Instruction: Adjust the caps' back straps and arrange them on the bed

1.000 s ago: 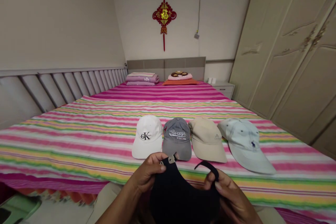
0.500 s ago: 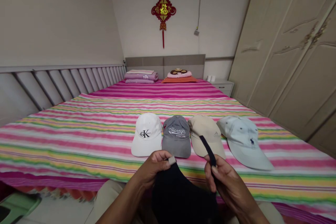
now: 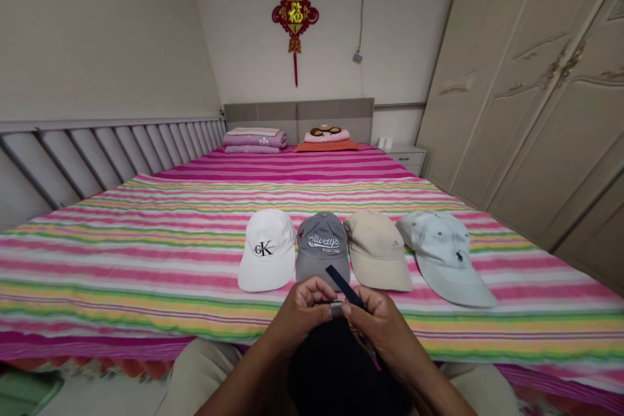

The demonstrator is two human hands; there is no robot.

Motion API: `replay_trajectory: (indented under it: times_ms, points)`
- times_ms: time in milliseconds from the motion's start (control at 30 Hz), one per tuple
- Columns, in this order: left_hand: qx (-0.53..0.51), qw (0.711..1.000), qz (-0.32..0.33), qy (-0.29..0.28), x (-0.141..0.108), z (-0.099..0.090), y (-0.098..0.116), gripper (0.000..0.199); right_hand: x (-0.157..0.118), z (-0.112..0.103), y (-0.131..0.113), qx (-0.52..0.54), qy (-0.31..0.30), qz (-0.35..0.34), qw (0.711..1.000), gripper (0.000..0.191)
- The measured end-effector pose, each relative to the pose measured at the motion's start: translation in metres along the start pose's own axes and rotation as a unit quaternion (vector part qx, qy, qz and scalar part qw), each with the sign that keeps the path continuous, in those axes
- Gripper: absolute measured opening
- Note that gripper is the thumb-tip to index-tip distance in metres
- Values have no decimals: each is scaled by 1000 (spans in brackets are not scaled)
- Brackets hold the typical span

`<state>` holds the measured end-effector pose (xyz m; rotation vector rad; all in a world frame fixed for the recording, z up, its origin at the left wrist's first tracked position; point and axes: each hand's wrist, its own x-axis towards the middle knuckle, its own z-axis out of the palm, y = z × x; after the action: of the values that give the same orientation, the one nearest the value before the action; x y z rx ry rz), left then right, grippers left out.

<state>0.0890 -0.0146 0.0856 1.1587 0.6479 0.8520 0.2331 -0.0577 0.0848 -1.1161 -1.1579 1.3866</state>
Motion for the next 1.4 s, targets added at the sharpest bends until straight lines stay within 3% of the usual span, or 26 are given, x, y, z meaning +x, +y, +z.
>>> replay_trajectory:
  times_ms: [233,400,467,567,700,1100,1400]
  points:
    - [156,982,106,7,-8,-6,-10,27,0,5,0,43,18,10,999,34]
    - [229,954,173,90,-11,-3,-15,18,1,10,4,65,40,10,997,33]
    - [172,969,143,101,-11,-3,-16,18,1,11,5,73,38,12,997,33]
    - [2,993,44,110,-10,-6,-19,20,0,9,4,92,48,16,995,36]
    - [-132,985,8,114,-10,-9,-20,24,-3,3,-2,98,59,9,993,37]
    - [-191,970,2,149,-10,-6,-20,27,-8,3,1,91,41,36,994,30]
    - [-170,978,14,122,-13,-9,-21,27,-7,5,0,86,24,30,996,32]
